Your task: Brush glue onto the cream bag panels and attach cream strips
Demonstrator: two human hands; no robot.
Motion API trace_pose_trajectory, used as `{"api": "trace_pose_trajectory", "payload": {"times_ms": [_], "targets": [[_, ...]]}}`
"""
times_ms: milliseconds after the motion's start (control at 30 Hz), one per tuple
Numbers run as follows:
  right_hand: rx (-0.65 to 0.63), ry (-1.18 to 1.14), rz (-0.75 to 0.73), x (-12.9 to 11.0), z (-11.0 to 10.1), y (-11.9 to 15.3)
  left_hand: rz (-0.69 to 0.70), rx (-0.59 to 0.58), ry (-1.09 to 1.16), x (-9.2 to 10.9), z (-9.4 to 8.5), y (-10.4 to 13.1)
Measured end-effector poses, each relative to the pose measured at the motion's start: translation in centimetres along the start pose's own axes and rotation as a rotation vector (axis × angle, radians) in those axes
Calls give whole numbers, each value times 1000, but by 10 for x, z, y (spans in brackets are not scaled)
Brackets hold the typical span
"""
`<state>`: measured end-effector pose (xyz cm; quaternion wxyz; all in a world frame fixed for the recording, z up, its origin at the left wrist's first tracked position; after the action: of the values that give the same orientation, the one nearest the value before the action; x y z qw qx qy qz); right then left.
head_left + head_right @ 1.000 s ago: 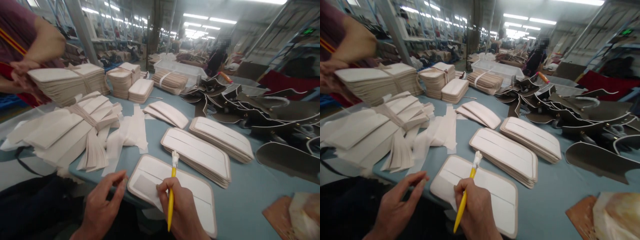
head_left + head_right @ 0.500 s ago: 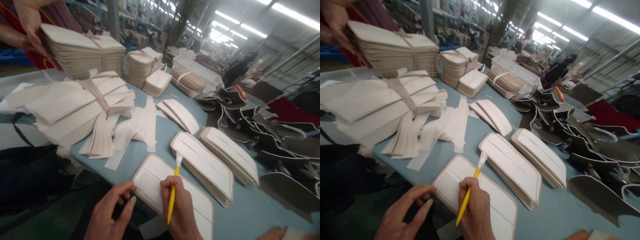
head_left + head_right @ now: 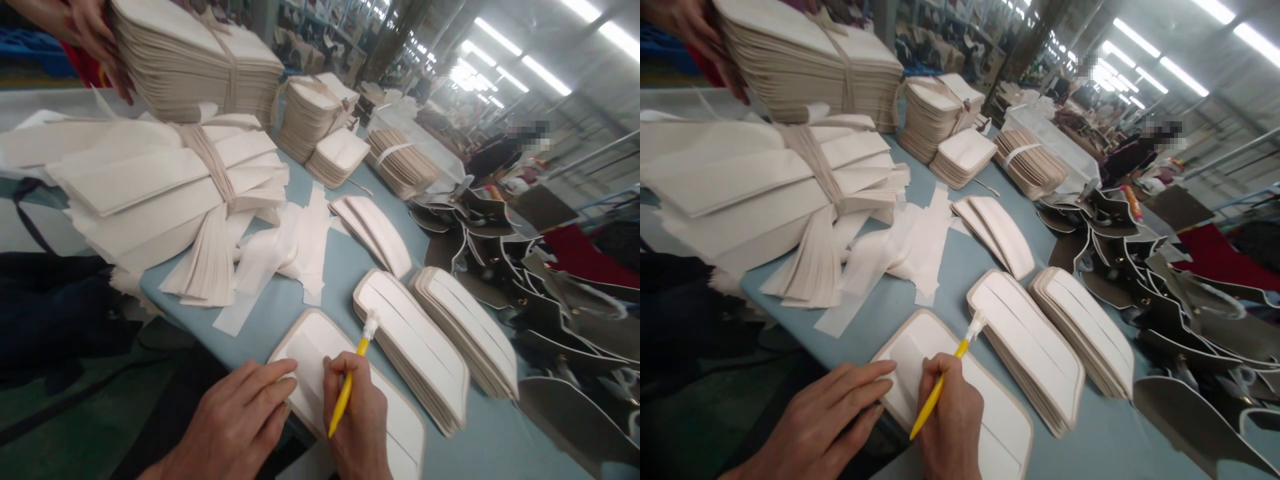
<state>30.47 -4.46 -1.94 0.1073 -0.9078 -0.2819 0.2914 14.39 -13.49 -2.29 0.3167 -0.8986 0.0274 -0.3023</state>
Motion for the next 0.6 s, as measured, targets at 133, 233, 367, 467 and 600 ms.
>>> {"api": "trace_pose_trajectory", "payload": {"times_ms": [133,233,367,467,600], "targets": [[9,118,-36,-5,2,-5,24,-36,-32,-3,4,-1],[-8,173,-34,-6,4,-6,34,-38,-59,-4,5,-2],[-7,207,-12,-5,6,-7,-2,-13,-68,-5,5,-2],[-4,224,13,-5,6,-8,-11,-26,-80,-5,7,-1],[-34,206,-7,-4,4,-10,-25,-38,-69,-6,11,2]]}}
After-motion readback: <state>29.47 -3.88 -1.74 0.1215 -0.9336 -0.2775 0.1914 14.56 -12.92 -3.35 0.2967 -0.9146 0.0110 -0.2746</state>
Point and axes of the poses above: each hand's wrist, its own y-axis away from the middle knuckle, its own z-axis out of the palm, x = y × z, the point moved 3 cm from there along -y, towards the middle knuckle, and after that the axes turned 3 degrees about -y, right-handed, at the moved point
